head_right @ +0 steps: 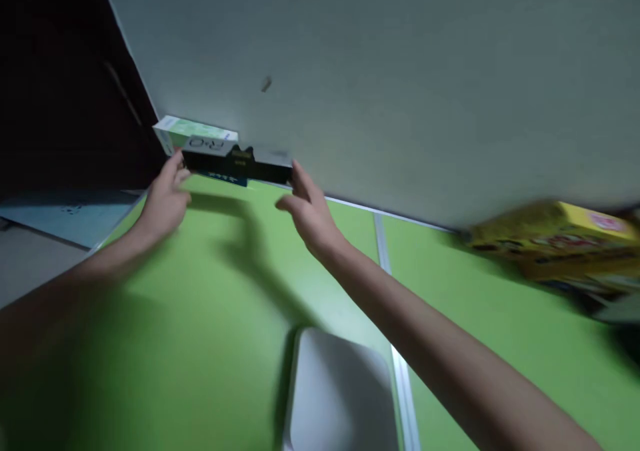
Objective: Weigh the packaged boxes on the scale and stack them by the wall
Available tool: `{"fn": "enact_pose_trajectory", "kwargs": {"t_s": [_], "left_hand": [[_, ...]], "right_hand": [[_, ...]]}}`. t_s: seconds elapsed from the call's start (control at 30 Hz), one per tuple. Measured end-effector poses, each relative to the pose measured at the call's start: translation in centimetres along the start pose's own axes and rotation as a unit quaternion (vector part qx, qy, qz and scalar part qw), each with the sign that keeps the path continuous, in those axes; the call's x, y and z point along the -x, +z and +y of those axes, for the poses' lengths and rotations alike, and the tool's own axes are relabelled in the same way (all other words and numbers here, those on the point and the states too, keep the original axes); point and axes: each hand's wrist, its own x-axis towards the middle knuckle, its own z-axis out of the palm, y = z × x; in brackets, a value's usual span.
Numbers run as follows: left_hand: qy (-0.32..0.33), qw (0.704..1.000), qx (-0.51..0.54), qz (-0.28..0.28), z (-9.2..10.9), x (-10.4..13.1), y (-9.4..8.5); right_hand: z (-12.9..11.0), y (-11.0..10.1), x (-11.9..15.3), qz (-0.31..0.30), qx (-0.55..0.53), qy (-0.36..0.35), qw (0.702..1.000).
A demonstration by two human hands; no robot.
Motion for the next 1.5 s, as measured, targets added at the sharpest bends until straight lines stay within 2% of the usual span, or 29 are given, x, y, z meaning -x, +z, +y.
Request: {"fn": "enact_pose_trajectory", "kwargs": {"t_s": [0.03,0.1,0.17,0.27,0.37,0.5,0.6,0.7,0.83,0.93,1.03,1.13,1.23,1.37,1.5], "left_hand": [[-0.005,0.998,-0.004,-0.06,0.5,3.3,0.7],[0.033,0.986,-0.033,-0.16,1.4,9.9,1.9],[0.087,0.972,-0.058,-0.21,1.9,15.9,2.9],[0.118,0.955,-0.095,-0.254,2.1,22.9,4.1],[0.116,0.944,-0.126,-0.282,1.8,27.2,4.8],[0.118,0.939,-0.149,-0.286,0.7,30.1,5.4],[0.114,0.941,-0.154,-0.28,-0.2,30.7,5.5],[0.088,0.952,-0.144,-0.254,0.2,29.6,4.8],[-0.023,0.97,-0.138,-0.201,3.1,26.6,3.3],[-0.084,0.962,-0.151,-0.212,5.2,25.0,2.6],[-0.065,0.953,-0.178,-0.238,5.7,24.2,2.6],[-0.041,0.935,-0.209,-0.285,5.1,23.5,3.2],[-0.042,0.922,-0.214,-0.319,4.4,22.9,3.9],[-0.054,0.928,-0.211,-0.301,3.2,22.3,4.7],[-0.006,0.939,-0.194,-0.284,0.6,21.2,5.2]], "right_hand": [[-0.1,-2.0,3.6,0.012,-0.004,0.039,0.999],[-0.3,-5.4,11.2,0.028,-0.01,0.087,0.996],[-0.4,-7.8,18.6,0.029,0.001,0.118,0.993],[0.0,-9.4,27.7,0.041,0.036,0.147,0.988],[1.0,-9.4,33.4,0.055,0.067,0.154,0.984],[3.0,-8.6,36.2,0.065,0.049,0.138,0.987],[3.6,-8.5,36.6,0.065,0.033,0.152,0.986],[3.1,-9.6,36.3,0.099,0.03,0.155,0.983],[2.1,-12.2,35.7,0.168,0.01,0.105,0.98],[1.5,-13.5,35.3,0.178,0.014,0.099,0.979],[1.1,-13.6,34.5,0.146,0.043,0.112,0.982],[0.7,-13.0,33.3,0.099,0.086,0.108,0.986],[0.6,-12.3,31.9,0.053,0.114,0.085,0.988],[0.9,-12.2,30.5,-0.017,0.111,0.071,0.991],[1.3,-13.6,30.2,-0.039,0.104,0.04,0.993]]}}
